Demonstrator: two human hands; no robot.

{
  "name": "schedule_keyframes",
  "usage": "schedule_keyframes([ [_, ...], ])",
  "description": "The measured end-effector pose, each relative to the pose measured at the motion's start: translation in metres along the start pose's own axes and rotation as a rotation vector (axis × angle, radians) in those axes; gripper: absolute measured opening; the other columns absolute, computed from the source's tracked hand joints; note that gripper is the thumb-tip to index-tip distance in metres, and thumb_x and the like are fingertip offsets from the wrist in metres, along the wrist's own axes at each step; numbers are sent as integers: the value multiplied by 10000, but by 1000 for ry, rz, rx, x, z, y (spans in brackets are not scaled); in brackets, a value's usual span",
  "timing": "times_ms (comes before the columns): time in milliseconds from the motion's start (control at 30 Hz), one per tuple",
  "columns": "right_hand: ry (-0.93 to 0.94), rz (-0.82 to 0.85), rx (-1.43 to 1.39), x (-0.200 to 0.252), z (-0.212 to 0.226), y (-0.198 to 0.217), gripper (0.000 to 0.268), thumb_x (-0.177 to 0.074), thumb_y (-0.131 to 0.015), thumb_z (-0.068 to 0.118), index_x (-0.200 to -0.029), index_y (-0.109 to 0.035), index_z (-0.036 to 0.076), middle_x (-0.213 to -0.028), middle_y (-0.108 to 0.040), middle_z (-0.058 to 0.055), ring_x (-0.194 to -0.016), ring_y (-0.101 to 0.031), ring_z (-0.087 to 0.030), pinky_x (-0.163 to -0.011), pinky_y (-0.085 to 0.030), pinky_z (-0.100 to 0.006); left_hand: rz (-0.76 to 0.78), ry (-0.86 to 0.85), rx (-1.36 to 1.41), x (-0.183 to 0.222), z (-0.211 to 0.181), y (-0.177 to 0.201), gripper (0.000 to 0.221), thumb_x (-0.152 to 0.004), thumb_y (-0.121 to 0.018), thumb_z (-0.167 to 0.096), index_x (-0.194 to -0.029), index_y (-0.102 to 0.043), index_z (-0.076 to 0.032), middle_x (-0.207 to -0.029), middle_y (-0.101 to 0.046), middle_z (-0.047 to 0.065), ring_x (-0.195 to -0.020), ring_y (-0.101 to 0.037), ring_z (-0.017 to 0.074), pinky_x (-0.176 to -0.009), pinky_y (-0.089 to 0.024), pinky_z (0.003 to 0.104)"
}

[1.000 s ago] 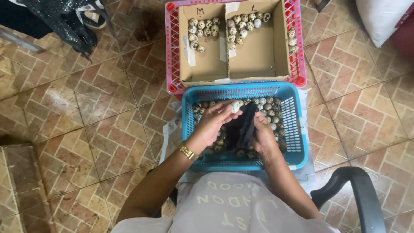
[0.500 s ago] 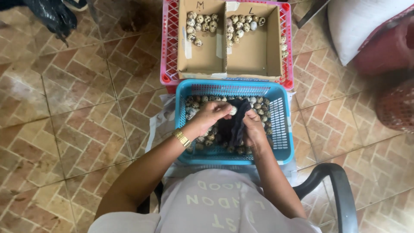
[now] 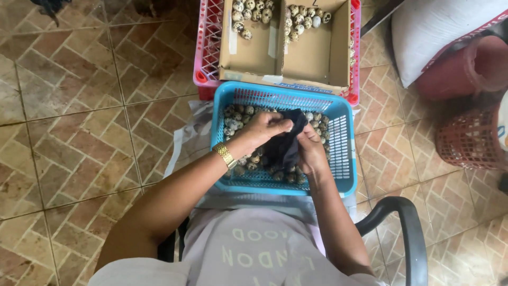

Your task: Sorting and cleaning quail eggs by hand using a cloth and placing them into trays.

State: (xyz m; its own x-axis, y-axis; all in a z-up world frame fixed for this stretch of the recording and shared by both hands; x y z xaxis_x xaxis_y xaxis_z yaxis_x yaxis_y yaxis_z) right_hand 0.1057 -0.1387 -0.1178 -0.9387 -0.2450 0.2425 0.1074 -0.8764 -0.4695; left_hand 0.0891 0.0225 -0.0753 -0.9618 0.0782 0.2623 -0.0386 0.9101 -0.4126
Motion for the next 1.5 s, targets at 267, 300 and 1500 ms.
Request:
schedule_keyframes([
  [267, 18, 66, -42, -2, -9, 2, 276, -918, -732, 73, -1180, -670, 9, -1071, -751, -203, -950, -766, -321, -824, -649, -481, -9, -159, -339, 15, -40, -10, 414, -818, -821, -511, -720, -656, -144, -592, -610, -23, -584, -543, 70, -528, -413, 234],
  [300, 4, 60, -74, -2, -7, 0, 257, -939, -708, 83, -1181, -668, 9, -1070, -750, -202, -945, -767, -323, -825, -651, -486, -4, -176, -331, 18, -47, -12, 413, -824, -815, -505, -703, -637, -153, -586, -594, -35, -586, -517, 66, -527, -399, 232],
  [1500, 120, 156, 18, 11, 13, -30, 335, -954, -705, 195, -1247, -644, 46, -1072, -747, -183, -942, -767, -284, -792, -653, -446, -43, -311, -448, 9, -28, -9, 457, -843, -796, -509, -682, -577, -141, -532, -540, 40, -524, -479, 135, -504, -376, 276],
])
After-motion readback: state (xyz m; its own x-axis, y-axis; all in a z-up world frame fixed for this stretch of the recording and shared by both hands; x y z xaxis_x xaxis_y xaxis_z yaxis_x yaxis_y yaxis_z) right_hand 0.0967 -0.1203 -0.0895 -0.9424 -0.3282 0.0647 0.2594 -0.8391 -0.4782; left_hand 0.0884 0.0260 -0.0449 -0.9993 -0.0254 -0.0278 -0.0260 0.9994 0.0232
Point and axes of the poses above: each hand's wrist, its own x-axis away from the middle knuckle, its own y-axis out of the back of the hand, z = x × y, the point moved 8 cm from there along -x, towards the middle knuckle
